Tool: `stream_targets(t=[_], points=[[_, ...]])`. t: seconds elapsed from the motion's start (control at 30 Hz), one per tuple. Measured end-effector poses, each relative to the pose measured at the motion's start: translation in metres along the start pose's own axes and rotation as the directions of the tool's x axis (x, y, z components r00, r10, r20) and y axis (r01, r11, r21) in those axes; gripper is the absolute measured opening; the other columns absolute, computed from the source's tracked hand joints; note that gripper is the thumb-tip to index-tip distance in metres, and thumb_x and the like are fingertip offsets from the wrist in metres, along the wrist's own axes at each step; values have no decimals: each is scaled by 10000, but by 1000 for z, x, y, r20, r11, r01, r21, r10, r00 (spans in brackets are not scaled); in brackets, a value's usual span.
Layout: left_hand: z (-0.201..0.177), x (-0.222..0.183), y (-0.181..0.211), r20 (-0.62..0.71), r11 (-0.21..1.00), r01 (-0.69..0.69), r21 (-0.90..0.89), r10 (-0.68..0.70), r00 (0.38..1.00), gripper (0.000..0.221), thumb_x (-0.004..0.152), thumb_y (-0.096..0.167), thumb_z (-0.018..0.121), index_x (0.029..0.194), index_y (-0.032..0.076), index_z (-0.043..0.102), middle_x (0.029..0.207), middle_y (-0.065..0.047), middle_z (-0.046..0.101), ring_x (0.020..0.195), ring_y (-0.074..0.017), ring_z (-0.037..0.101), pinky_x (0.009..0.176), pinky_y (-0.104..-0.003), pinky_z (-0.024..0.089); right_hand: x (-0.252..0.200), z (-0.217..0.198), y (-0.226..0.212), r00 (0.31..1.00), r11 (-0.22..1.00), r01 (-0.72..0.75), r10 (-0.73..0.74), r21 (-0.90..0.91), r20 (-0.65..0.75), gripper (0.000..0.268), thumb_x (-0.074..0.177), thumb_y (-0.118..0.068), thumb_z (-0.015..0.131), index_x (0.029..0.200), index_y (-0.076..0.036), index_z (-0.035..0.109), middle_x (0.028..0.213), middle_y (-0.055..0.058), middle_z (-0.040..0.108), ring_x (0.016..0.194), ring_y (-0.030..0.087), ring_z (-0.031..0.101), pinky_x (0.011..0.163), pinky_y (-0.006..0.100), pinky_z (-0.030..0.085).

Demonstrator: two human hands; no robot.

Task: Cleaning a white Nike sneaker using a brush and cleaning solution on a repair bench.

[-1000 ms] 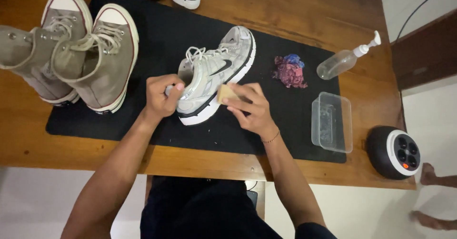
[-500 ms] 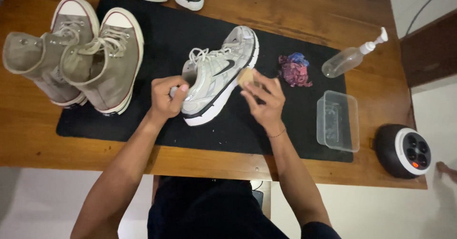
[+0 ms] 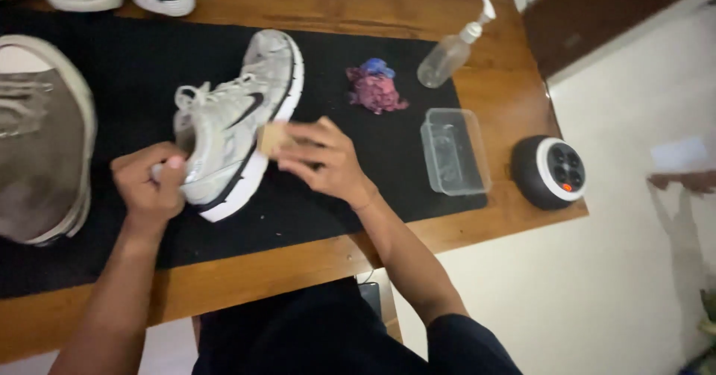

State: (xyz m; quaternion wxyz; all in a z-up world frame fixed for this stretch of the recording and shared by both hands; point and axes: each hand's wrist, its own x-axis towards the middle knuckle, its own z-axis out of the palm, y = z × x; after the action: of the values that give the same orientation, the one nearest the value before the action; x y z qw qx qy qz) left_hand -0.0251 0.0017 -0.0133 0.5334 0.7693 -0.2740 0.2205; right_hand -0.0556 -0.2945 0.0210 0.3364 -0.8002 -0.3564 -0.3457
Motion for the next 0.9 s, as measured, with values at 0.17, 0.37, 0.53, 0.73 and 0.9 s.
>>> stream_targets(t=[0.17, 0.37, 0.53, 0.73, 0.9], points=[[0, 3, 5, 1, 999, -47, 7, 47, 999, 458, 1102, 240, 469, 734, -20, 552, 644, -75, 431, 565, -210, 376, 612, -391, 254, -4, 5, -18, 999, 989, -45, 44, -140, -10, 180, 1009, -223, 776, 1187, -210, 753, 1407, 98, 634, 1038, 227, 709, 804, 369, 489], [-2, 1, 8, -5, 1000, -19, -2, 19, 1000, 513, 1125, 243, 475, 731, -77, 548, 651, -101, 446, 590, -193, 380, 610, -372, 230, 4, -7, -15, 994, 963, -49, 74, -267, 85, 161, 1069, -270, 692, 1229, -250, 702, 1420, 6, 604, 919, 229, 646, 732, 326, 517], [-1, 3, 9, -2, 997, -77, -29, 77, 997, 492, 1102, 194, 511, 720, -110, 572, 650, -151, 521, 558, -226, 437, 589, -359, 269, 10, -65, -29, 967, 940, -201, 236, -275, 99, 300, 980, -200, 809, 1257, -216, 694, 1374, 60, 648, 1124, 232, 709, 920, 350, 598], [-2, -8, -10, 6, 998, -36, 42, 36, 999, 369, 1089, 152, 558, 820, -83, 649, 725, -128, 561, 628, -259, 492, 654, -391, 321, 2, -181, -36, 903, 795, -419, 416, -439, -108, 169, 981, -259, 710, 1071, -117, 694, 1124, 78, 689, 1006, 253, 613, 911, 405, 442], [-3, 1, 6, 31, 997, -81, -9, 81, 996, 397, 1086, 97, 541, 746, -98, 609, 701, -155, 573, 598, -244, 499, 618, -356, 315, -30, -226, -7, 348, 112, -720, 912, -684, -218, 274, 917, -403, 712, 1090, -209, 800, 1123, 107, 759, 907, 320, 725, 714, 454, 527]])
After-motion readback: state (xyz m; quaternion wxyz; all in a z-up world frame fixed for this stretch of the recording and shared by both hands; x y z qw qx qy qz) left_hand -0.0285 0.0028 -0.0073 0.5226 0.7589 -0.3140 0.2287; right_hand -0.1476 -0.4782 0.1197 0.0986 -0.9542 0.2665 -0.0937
